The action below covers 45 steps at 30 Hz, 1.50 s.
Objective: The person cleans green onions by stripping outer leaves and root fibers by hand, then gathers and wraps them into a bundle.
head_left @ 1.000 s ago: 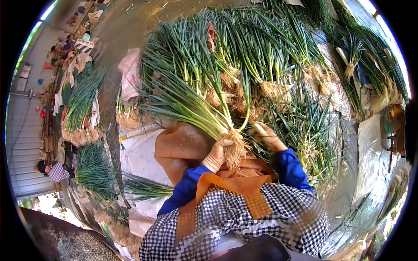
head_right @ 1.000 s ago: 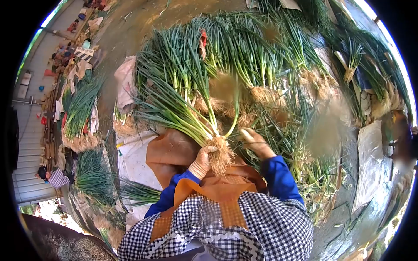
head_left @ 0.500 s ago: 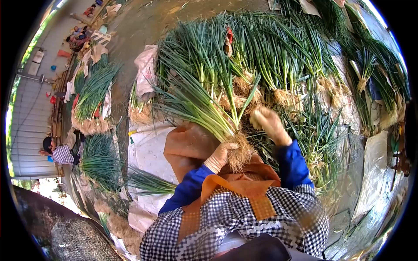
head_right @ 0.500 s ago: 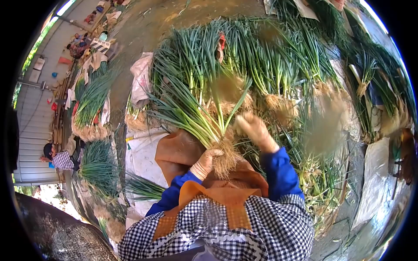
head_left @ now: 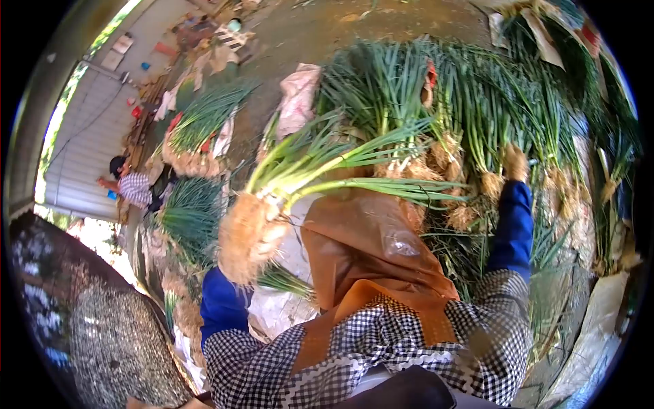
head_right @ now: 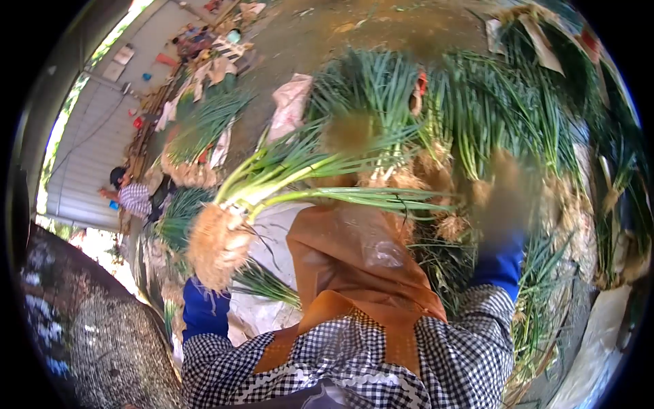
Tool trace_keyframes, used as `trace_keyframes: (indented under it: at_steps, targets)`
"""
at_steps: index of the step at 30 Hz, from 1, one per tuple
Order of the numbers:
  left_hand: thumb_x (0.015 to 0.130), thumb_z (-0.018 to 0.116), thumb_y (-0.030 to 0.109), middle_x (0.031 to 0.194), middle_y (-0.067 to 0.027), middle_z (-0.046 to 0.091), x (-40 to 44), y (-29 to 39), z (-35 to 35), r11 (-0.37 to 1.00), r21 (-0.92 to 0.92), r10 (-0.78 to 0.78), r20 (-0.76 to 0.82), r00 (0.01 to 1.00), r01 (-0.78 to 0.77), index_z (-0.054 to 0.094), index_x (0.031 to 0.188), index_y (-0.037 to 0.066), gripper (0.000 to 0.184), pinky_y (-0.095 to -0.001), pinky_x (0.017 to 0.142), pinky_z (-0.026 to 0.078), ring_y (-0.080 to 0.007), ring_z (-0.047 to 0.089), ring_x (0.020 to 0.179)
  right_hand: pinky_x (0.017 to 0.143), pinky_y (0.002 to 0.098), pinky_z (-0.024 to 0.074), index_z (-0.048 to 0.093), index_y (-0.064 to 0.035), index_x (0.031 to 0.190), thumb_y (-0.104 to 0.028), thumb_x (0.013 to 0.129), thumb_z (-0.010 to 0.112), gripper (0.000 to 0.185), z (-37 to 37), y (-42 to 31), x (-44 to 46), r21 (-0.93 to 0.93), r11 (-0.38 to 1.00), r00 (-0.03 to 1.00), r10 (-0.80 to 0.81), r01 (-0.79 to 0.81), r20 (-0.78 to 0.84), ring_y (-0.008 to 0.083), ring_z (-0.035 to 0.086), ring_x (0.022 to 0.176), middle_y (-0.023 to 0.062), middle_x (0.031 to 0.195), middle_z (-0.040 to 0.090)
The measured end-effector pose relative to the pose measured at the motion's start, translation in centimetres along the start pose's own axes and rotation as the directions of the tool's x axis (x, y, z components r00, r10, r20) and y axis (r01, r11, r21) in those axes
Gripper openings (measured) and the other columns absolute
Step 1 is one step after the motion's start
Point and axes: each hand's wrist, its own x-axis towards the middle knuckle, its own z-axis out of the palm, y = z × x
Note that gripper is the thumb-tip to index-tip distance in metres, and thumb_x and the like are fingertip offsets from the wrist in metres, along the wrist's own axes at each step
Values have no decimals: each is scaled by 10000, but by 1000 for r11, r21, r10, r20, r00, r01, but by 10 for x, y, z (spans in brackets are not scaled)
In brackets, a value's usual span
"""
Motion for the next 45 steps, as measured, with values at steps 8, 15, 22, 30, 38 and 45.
trace_keyframes:
  at_steps: [8, 15, 22, 30, 38, 45]
  targets:
    - [911, 368, 448, 850, -87, 528, -5, 24, 45, 975, -85, 197, -84, 977, -204, 472, 1139, 53, 468, -224, 315, 348, -139, 395, 468, 855, 284, 451, 543, -115, 1165, -186, 706, 699, 490, -71, -226, 10, 633, 737, 956, -294, 235, -12, 160, 530, 939, 55, 1149, 567]
    - [930, 392, 358, 780, -95, 459, 19, 3, 43, 933, -358, 93, 163, 982, -29, 460, 990, 77, 295, -237, 353, 415, -143, 504, 472, 651, 291, 467, 571, -146, 1102, -364, 732, 638, 435, -92, -402, 1, 390, 578, 686, -685, 717, -246, 172, 579, 763, 44, 877, 597]
    - [932, 390, 353, 909, -145, 531, 26, -20, 20, 840, -542, 135, 152, 979, -32, 454, 1044, 70, 310, -202, 345, 415, -126, 524, 469, 483, 256, 465, 604, -50, 825, -156, 839, 558, 117, -57, -309, -8, 890, 303, 931, 239, -341, 275, 118, 544, 517, 15, 614, 576]
    - [856, 540, 378, 992, -160, 533, 40, 7, 38, 826, -563, 192, 233, 953, -29, 428, 1141, 27, 466, -211, 392, 439, -125, 528, 525, 592, 261, 461, 587, -18, 853, -163, 861, 530, 156, -107, -314, -29, 857, -175, 521, -845, -484, 121, 132, 568, 649, 56, 733, 597]
    - [801, 607, 147, 1108, -155, 521, 43, 71, 107, 863, -296, 483, 245, 841, -409, 425, 1215, -27, 484, -206, 523, 493, -124, 560, 697, 746, 303, 463, 577, -134, 1017, -248, 732, 637, 312, -93, -331, 21, 663, 441, 624, -780, 604, -49, 196, 561, 852, 44, 957, 570]
    - [796, 604, 183, 1011, -140, 571, 74, 92, 137, 906, -249, 412, 340, 846, -341, 499, 1154, 6, 413, -287, 661, 512, -191, 547, 949, 849, 377, 461, 489, -29, 1132, -267, 819, 574, 403, -33, -390, 82, 389, 607, 543, -795, 693, 272, 310, 519, 1029, 188, 1174, 488]
